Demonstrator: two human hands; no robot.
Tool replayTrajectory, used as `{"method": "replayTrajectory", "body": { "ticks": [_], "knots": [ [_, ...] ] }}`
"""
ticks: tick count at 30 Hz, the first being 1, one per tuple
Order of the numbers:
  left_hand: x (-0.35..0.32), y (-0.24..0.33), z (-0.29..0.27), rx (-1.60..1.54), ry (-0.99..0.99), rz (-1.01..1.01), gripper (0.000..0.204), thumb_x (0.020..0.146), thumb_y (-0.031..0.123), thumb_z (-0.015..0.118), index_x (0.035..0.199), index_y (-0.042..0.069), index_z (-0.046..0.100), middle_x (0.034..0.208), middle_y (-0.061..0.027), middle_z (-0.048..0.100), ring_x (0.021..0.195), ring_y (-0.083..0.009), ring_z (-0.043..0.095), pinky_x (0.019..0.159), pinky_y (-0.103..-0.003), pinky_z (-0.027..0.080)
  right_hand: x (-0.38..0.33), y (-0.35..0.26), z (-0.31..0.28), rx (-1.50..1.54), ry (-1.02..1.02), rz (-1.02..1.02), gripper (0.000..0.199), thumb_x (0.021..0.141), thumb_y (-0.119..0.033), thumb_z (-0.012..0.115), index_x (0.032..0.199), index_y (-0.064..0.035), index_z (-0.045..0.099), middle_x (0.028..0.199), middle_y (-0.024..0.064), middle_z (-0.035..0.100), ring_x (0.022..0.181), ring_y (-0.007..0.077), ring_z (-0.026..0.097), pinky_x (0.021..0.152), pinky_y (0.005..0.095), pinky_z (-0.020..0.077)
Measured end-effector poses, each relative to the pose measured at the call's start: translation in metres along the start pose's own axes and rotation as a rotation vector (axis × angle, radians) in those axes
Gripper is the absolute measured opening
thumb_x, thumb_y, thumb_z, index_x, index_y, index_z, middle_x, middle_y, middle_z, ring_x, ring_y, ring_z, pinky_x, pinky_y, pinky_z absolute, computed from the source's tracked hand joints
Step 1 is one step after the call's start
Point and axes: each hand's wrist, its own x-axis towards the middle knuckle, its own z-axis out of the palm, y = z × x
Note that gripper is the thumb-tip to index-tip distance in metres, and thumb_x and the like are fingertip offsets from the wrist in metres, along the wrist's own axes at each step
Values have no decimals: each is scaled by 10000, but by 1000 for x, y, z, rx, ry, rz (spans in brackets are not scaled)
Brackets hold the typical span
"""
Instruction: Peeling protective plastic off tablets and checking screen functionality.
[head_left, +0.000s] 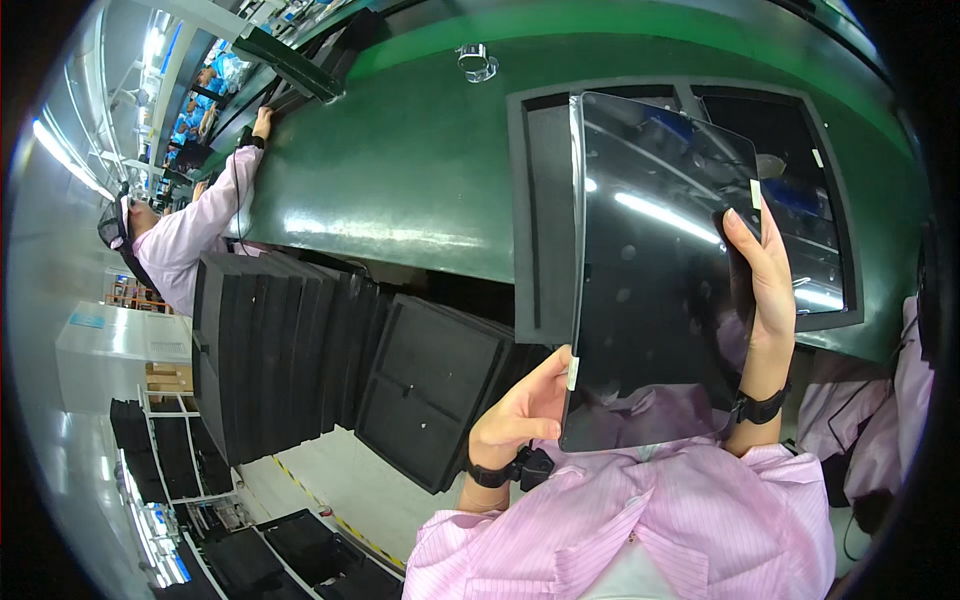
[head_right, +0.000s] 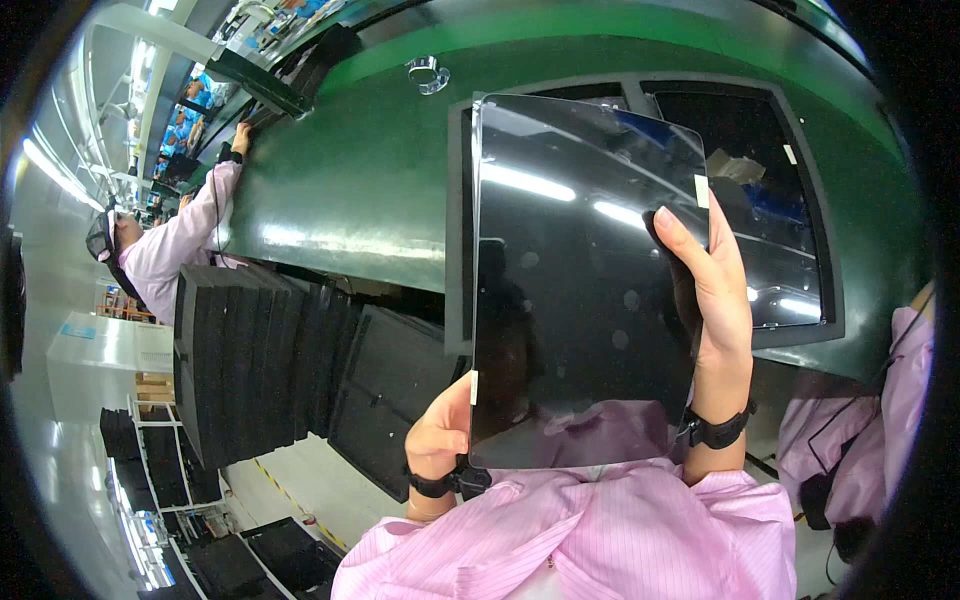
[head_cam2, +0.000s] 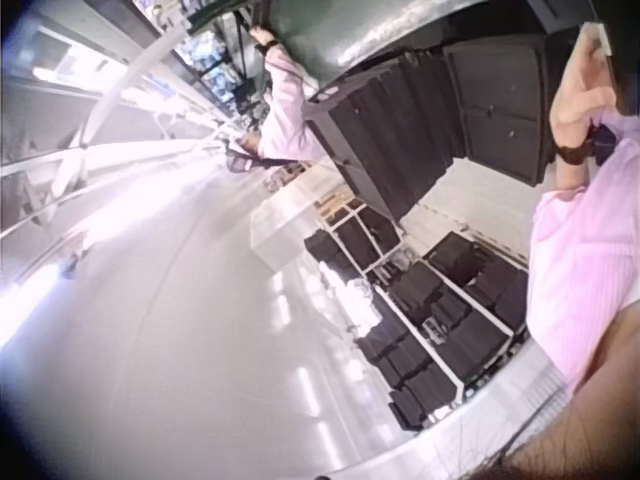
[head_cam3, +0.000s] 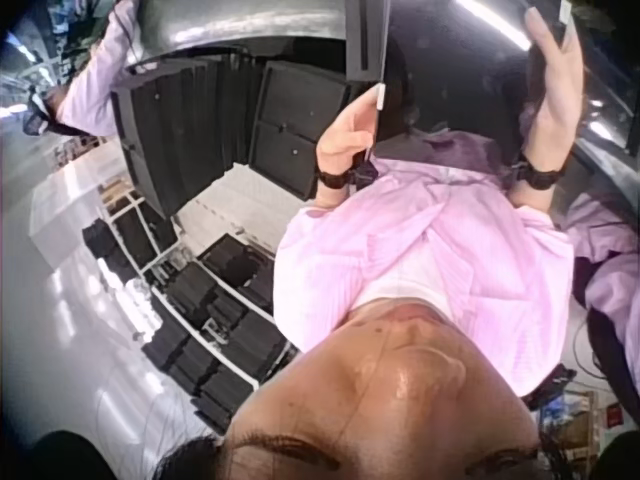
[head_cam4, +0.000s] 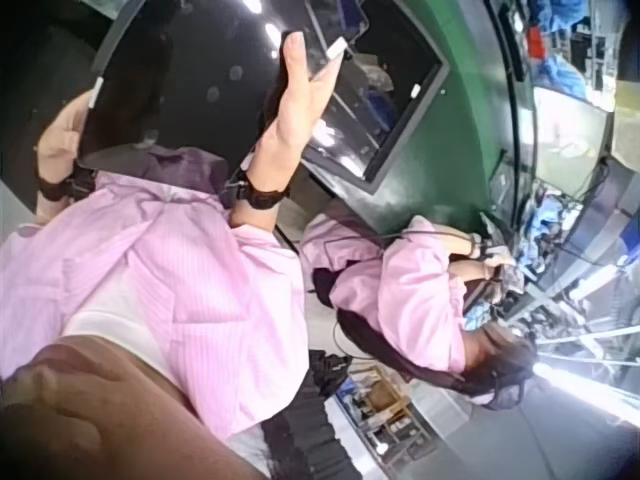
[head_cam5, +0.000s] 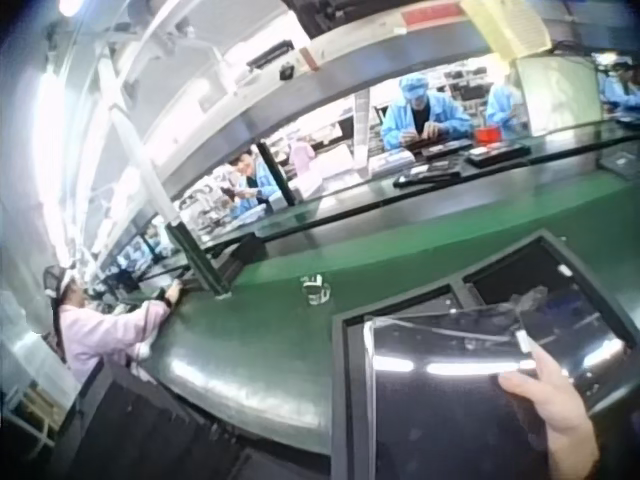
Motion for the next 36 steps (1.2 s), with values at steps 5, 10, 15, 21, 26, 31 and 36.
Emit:
{"method": "replayTrajectory", "body": {
  "ticks": [5, 10, 15, 21, 26, 31, 36],
  "knots": [
    [-3, -13, -23, -181, -108, -133, 795, 660, 139, 713, 1320, -74, 326, 1319, -138, 419, 1227, -216, 401, 1018, -319, 297, 0, -4, 7, -10, 31, 14, 435, 853, -109, 600, 1244, -7, 437, 1009, -2, 566, 897, 55, 536, 847, 199, 401],
    [-5, -23, -34, -198, -188, -5, 773, 666, 71, 697, 1322, -80, 317, 1302, -157, 432, 1182, -235, 452, 987, -330, 349, 3, 1, -2, -19, 0, 20, 538, 813, -94, 649, 1278, 22, 403, 1065, 66, 575, 938, 108, 564, 863, 228, 421],
    [-5, -23, -32, -241, -295, 25, 792, 670, -36, 648, 1353, -78, 249, 1343, -166, 380, 1229, -247, 406, 1027, -357, 301, 1, 0, 1, -12, 25, 33, 543, 810, -86, 649, 1280, 27, 399, 1040, 60, 579, 930, 103, 562, 861, 226, 422],
    [-3, -21, -29, -183, -350, 43, 804, 669, -30, 646, 1359, -78, 237, 1359, -174, 360, 1250, -251, 381, 1032, -357, 294, 3, -2, -1, -17, -5, 36, 536, 812, -93, 647, 1279, 19, 409, 1035, 50, 577, 926, 95, 556, 855, 221, 416],
    [-6, -21, -25, -181, -289, 42, 797, 680, 14, 654, 1357, -79, 245, 1369, -173, 346, 1262, -251, 362, 1039, -356, 276, 1, -2, 3, 0, 20, 20, 521, 818, -109, 644, 1272, 15, 420, 1026, 40, 579, 922, 92, 552, 848, 215, 411],
    [-9, -22, -26, -182, -267, 27, 805, 683, 53, 665, 1356, -81, 245, 1370, -175, 344, 1268, -254, 351, 1045, -355, 260, 2, -1, 1, 0, 0, 11, 510, 817, -104, 645, 1262, 17, 429, 1024, 37, 581, 911, 85, 551, 843, 214, 413],
    [-9, -21, -26, -229, -247, 12, 795, 680, 35, 653, 1352, -88, 246, 1357, -182, 359, 1258, -260, 364, 1039, -352, 269, 1, -4, 3, 1, 18, 39, 501, 807, -108, 657, 1243, 19, 447, 1024, 44, 583, 916, 88, 552, 840, 219, 416]
  ]
}}
